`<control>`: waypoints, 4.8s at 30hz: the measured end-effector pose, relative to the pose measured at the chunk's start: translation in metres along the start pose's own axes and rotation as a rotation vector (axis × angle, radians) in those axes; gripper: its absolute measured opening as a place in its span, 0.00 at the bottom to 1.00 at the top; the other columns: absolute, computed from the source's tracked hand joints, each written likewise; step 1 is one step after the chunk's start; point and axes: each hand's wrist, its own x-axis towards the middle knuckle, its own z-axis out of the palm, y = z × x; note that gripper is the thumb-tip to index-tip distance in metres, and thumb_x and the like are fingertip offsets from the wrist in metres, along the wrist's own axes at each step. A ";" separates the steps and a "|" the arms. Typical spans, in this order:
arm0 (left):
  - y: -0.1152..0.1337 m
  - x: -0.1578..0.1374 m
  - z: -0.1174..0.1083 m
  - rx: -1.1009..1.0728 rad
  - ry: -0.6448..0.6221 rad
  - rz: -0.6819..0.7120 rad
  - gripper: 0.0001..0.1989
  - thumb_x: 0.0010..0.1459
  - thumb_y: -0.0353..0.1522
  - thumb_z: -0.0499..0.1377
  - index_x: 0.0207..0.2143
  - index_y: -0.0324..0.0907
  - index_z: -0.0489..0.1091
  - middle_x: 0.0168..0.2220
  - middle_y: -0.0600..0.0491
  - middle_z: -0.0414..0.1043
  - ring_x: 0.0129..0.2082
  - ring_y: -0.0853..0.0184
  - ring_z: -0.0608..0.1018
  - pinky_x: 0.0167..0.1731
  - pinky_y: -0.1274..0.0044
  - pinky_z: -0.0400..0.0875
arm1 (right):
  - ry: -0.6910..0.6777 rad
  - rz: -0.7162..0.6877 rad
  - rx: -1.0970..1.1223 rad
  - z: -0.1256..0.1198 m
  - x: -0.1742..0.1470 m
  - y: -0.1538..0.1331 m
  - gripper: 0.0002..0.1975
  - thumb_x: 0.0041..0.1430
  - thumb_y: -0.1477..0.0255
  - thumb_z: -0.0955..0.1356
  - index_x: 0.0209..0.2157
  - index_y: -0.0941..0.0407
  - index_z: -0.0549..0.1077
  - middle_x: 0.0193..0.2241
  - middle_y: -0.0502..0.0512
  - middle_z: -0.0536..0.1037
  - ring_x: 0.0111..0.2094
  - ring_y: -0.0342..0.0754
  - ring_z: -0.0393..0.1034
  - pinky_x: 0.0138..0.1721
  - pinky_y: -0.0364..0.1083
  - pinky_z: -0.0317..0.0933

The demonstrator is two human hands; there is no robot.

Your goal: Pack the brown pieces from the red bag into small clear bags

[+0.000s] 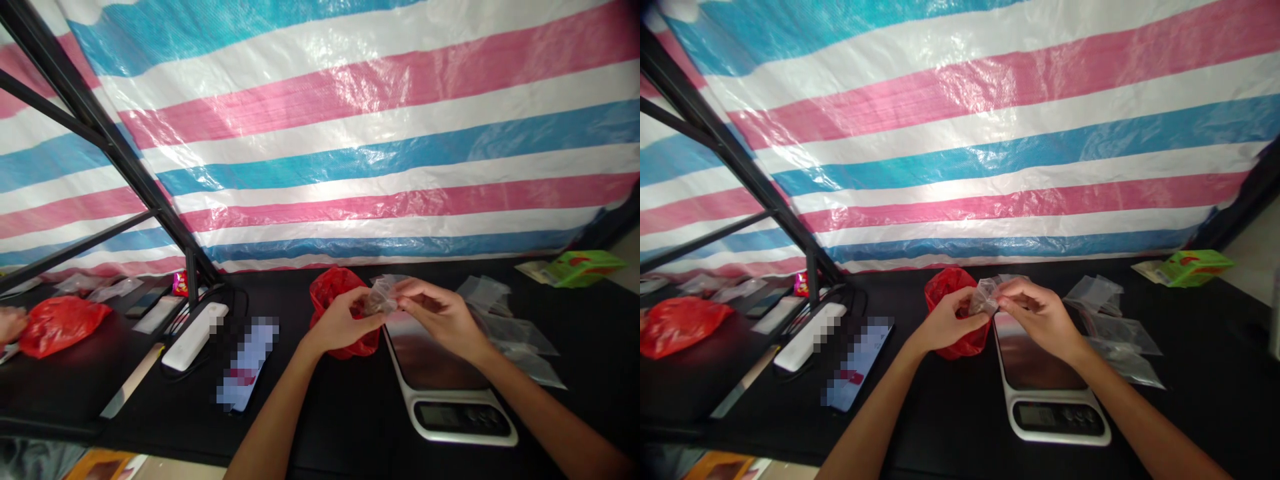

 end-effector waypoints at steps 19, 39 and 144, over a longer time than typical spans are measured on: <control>-0.022 -0.010 -0.062 1.057 0.194 0.057 0.09 0.53 0.25 0.63 0.36 0.45 0.75 0.42 0.49 0.77 0.47 0.55 0.71 0.50 0.63 0.67 | 0.025 -0.109 -0.354 -0.007 0.006 -0.002 0.10 0.73 0.63 0.66 0.43 0.49 0.79 0.40 0.58 0.79 0.40 0.52 0.75 0.36 0.49 0.70; 0.012 -0.010 -0.027 0.262 0.211 0.154 0.09 0.70 0.39 0.57 0.43 0.43 0.70 0.40 0.52 0.73 0.39 0.63 0.74 0.44 0.72 0.69 | -0.145 -0.130 -0.541 -0.005 -0.007 0.007 0.20 0.73 0.67 0.65 0.63 0.41 0.69 0.53 0.58 0.77 0.44 0.52 0.76 0.43 0.50 0.74; -0.007 0.003 0.025 0.231 0.277 0.113 0.15 0.73 0.41 0.56 0.41 0.42 0.78 0.38 0.50 0.80 0.38 0.64 0.80 0.40 0.75 0.74 | -0.041 0.180 0.092 0.000 0.000 0.016 0.17 0.68 0.59 0.71 0.55 0.45 0.70 0.38 0.50 0.73 0.38 0.49 0.72 0.41 0.48 0.71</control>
